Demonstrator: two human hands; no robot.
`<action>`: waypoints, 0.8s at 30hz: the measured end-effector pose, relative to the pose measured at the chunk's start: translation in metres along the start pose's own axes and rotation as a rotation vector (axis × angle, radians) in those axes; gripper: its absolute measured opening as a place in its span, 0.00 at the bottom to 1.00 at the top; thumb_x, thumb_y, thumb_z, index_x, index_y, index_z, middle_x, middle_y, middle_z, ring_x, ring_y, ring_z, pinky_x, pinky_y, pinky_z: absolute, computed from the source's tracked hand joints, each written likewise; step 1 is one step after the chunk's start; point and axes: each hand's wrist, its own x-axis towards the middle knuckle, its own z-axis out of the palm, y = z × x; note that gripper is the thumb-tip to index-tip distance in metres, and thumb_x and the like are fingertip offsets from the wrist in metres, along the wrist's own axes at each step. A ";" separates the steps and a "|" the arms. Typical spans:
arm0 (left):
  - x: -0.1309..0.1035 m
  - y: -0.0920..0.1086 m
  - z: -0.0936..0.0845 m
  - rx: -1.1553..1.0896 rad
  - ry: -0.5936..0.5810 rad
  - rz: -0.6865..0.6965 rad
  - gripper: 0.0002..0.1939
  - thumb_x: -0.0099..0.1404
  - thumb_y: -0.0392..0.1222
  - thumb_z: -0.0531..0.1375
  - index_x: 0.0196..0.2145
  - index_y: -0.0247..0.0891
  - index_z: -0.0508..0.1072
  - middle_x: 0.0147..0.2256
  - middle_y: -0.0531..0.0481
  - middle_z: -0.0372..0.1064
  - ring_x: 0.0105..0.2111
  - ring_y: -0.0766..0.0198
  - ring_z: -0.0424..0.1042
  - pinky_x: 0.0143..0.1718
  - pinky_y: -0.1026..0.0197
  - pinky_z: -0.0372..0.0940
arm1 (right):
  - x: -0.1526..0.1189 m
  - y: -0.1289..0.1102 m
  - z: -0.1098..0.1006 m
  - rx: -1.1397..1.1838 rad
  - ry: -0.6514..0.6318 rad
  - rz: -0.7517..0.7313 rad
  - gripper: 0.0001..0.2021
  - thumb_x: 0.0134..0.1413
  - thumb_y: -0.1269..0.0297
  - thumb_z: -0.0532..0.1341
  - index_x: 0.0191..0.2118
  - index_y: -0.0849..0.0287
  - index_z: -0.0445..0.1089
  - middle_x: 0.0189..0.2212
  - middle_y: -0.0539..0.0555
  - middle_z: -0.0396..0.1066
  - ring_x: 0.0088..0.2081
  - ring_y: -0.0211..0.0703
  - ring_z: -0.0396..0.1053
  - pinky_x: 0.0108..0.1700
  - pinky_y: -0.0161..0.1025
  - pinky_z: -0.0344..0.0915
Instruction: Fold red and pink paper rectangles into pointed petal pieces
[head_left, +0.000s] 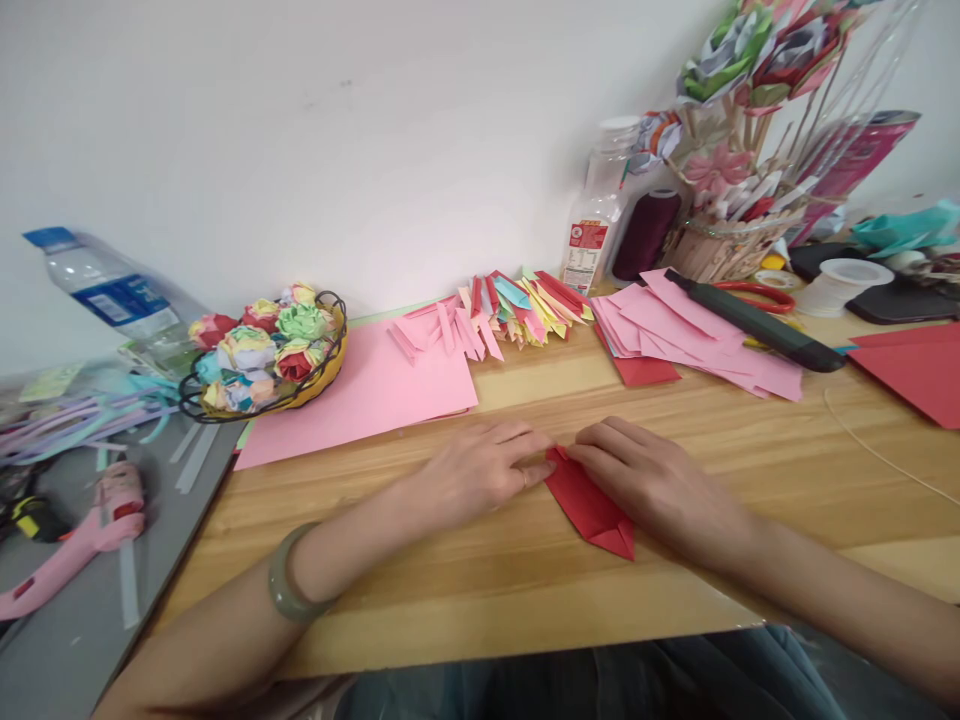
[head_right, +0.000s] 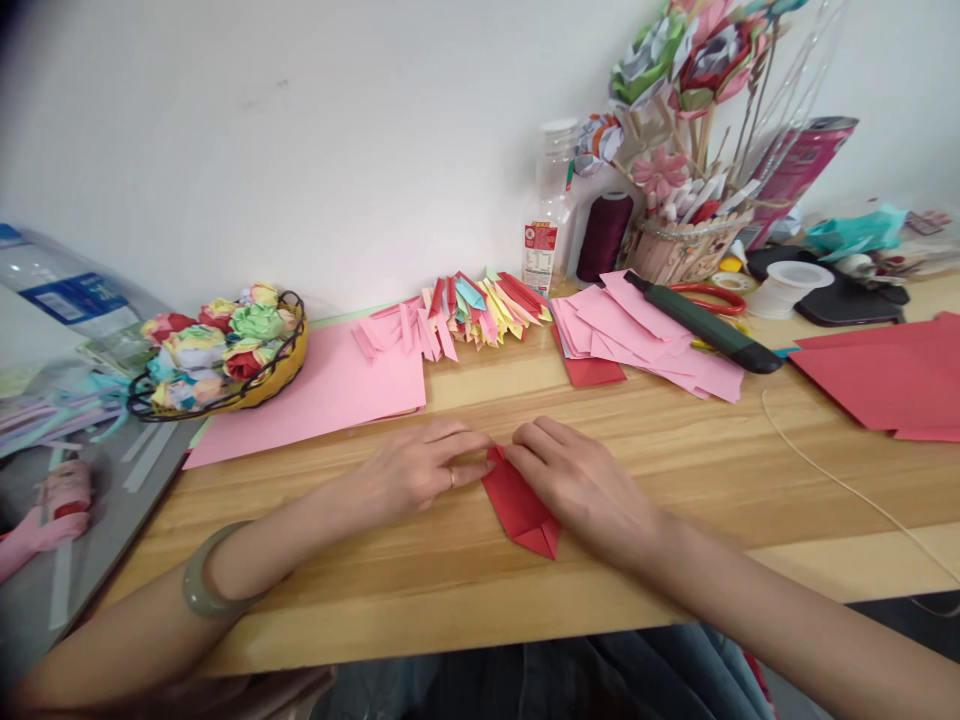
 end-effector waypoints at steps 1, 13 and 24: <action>-0.001 -0.001 0.001 -0.015 0.003 0.005 0.16 0.71 0.39 0.45 0.45 0.32 0.70 0.43 0.45 0.70 0.43 0.62 0.68 0.43 0.58 0.67 | 0.000 0.000 0.000 -0.012 0.008 -0.010 0.14 0.62 0.72 0.45 0.41 0.68 0.68 0.33 0.61 0.67 0.35 0.46 0.63 0.34 0.42 0.64; -0.003 -0.003 0.010 -0.008 0.128 0.096 0.14 0.66 0.30 0.49 0.43 0.30 0.72 0.42 0.45 0.73 0.44 0.60 0.68 0.45 0.56 0.67 | 0.002 0.000 -0.002 -0.127 -0.004 -0.073 0.16 0.62 0.73 0.44 0.38 0.67 0.69 0.32 0.60 0.68 0.33 0.46 0.63 0.33 0.42 0.62; 0.008 0.019 0.015 0.162 0.182 -0.097 0.14 0.67 0.37 0.51 0.31 0.32 0.74 0.28 0.46 0.70 0.34 0.60 0.66 0.33 0.60 0.68 | 0.001 -0.001 0.000 -0.120 -0.005 -0.056 0.16 0.62 0.73 0.44 0.37 0.66 0.69 0.32 0.60 0.68 0.34 0.46 0.63 0.33 0.42 0.63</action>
